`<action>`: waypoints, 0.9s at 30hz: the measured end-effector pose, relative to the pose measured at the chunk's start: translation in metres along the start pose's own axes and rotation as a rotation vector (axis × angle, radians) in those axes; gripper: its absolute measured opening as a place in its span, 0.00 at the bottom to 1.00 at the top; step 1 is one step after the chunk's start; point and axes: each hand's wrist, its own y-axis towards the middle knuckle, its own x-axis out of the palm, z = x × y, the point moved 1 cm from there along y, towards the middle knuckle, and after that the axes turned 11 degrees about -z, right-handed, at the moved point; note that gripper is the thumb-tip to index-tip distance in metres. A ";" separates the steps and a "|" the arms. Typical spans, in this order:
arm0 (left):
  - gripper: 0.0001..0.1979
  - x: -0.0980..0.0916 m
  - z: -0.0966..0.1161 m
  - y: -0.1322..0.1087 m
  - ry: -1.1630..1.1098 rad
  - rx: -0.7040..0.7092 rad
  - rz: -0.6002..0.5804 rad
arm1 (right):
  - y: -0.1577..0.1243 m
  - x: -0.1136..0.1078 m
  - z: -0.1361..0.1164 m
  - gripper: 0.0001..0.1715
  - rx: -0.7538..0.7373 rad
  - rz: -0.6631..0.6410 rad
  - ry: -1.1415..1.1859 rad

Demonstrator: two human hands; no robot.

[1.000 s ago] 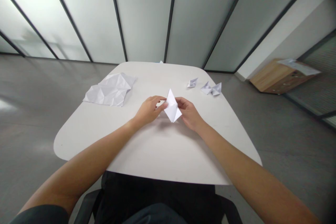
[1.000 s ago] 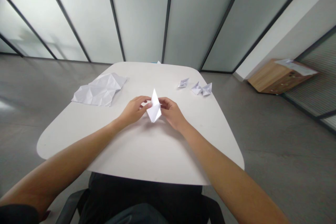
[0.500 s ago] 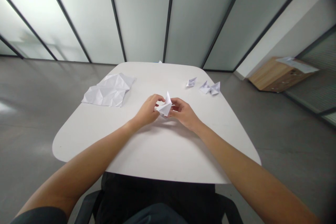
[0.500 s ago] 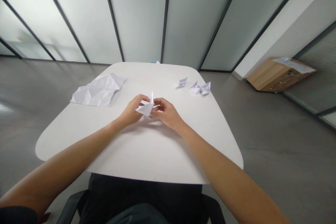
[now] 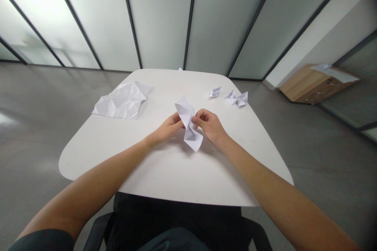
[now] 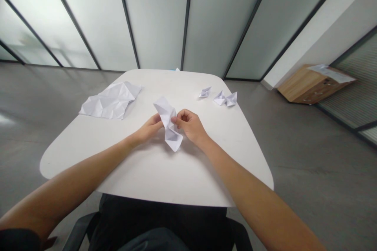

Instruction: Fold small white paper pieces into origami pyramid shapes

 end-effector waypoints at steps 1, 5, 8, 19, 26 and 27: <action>0.24 0.002 0.001 0.000 -0.065 -0.003 -0.031 | 0.001 -0.001 0.000 0.28 0.000 0.024 0.012; 0.27 0.006 -0.001 0.000 -0.208 -0.030 -0.062 | 0.001 -0.003 0.000 0.25 0.010 0.117 0.065; 0.26 0.008 -0.004 0.000 -0.326 -0.075 -0.036 | 0.001 0.001 0.002 0.25 -0.004 0.145 0.088; 0.23 -0.016 -0.002 0.002 -0.575 -0.132 0.012 | 0.004 -0.011 -0.002 0.31 0.011 0.209 0.333; 0.21 -0.014 0.000 0.001 -0.530 -0.168 -0.001 | 0.003 -0.007 -0.003 0.25 0.123 0.070 0.415; 0.21 -0.012 -0.001 0.001 -0.515 -0.177 0.001 | 0.002 -0.006 -0.003 0.26 0.143 0.037 0.416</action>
